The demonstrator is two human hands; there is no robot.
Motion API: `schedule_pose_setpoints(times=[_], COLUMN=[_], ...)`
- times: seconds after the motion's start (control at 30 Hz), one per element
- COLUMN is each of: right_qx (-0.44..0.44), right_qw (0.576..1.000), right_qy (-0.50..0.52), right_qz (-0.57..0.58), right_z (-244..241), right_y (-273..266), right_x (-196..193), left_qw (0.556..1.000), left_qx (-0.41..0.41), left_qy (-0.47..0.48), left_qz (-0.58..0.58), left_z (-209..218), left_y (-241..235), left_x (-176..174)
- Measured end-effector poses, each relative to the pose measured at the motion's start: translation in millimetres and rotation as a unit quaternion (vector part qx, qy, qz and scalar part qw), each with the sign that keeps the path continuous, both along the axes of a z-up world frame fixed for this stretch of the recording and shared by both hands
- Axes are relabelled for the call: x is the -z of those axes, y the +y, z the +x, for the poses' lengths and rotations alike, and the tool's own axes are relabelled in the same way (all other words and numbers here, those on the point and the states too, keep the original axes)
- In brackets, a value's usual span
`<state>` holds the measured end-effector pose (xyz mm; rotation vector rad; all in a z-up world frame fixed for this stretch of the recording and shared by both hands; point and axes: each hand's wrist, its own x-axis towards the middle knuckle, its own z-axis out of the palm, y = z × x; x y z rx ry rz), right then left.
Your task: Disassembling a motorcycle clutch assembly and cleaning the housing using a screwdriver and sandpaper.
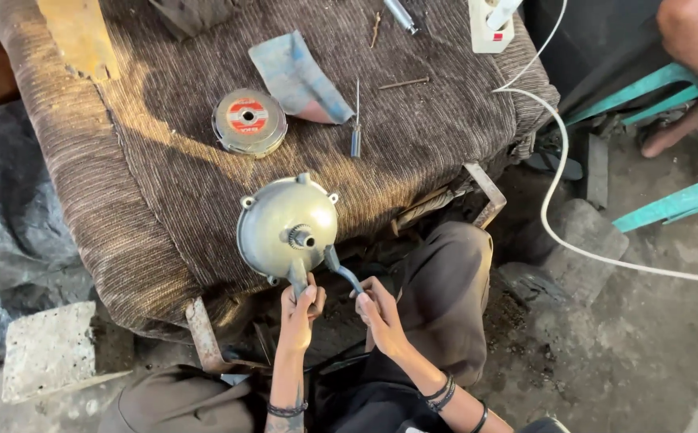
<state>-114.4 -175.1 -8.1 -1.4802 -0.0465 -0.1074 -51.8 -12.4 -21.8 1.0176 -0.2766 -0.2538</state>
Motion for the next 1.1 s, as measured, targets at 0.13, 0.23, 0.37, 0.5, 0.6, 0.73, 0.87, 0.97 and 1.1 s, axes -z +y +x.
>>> schedule_pose_setpoints(times=[0.13,0.23,0.37,0.5,0.6,0.73,0.87,0.97,1.1], right_qx=[-0.010,0.003,0.016,-0.027,-0.026,-0.025,-0.014,-0.008,-0.015], right_qw=[0.999,0.998,0.992,0.984,0.983,0.985,0.982,0.984,0.983], right_qy=[0.020,0.049,0.041,0.036,0.026,0.011,0.024,0.036,0.073], right_qz=[-0.032,-0.048,-0.115,-0.172,-0.178,-0.172,-0.187,-0.176,-0.169], right_z=[2.0,3.1,5.1,-1.8,2.3,15.5,17.1,11.1,3.2], right_y=[9.3,11.5,10.6,13.5,9.5,12.4,15.7,22.3,29.2], right_x=[-3.2,0.6,6.9,9.5,5.7,6.7,6.9,11.8,34.4], left_qw=[0.997,0.994,0.987,0.967,0.965,0.966,0.976,0.977,0.976], left_qx=[0.000,-0.002,-0.014,-0.036,-0.057,-0.053,-0.031,-0.037,-0.048], left_qy=[0.056,0.079,0.161,0.251,0.252,0.232,0.202,0.200,0.203], left_qz=[-0.052,-0.072,-0.006,0.022,0.051,0.099,0.080,0.063,0.067], left_z=[0.2,0.7,4.1,10.3,13.2,15.4,16.7,15.7,17.8], left_y=[-3.5,-5.5,-1.2,3.0,0.0,-5.1,-6.9,-7.3,-5.8], left_x=[23.6,28.4,18.8,23.5,31.9,23.4,14.9,17.0,33.8])
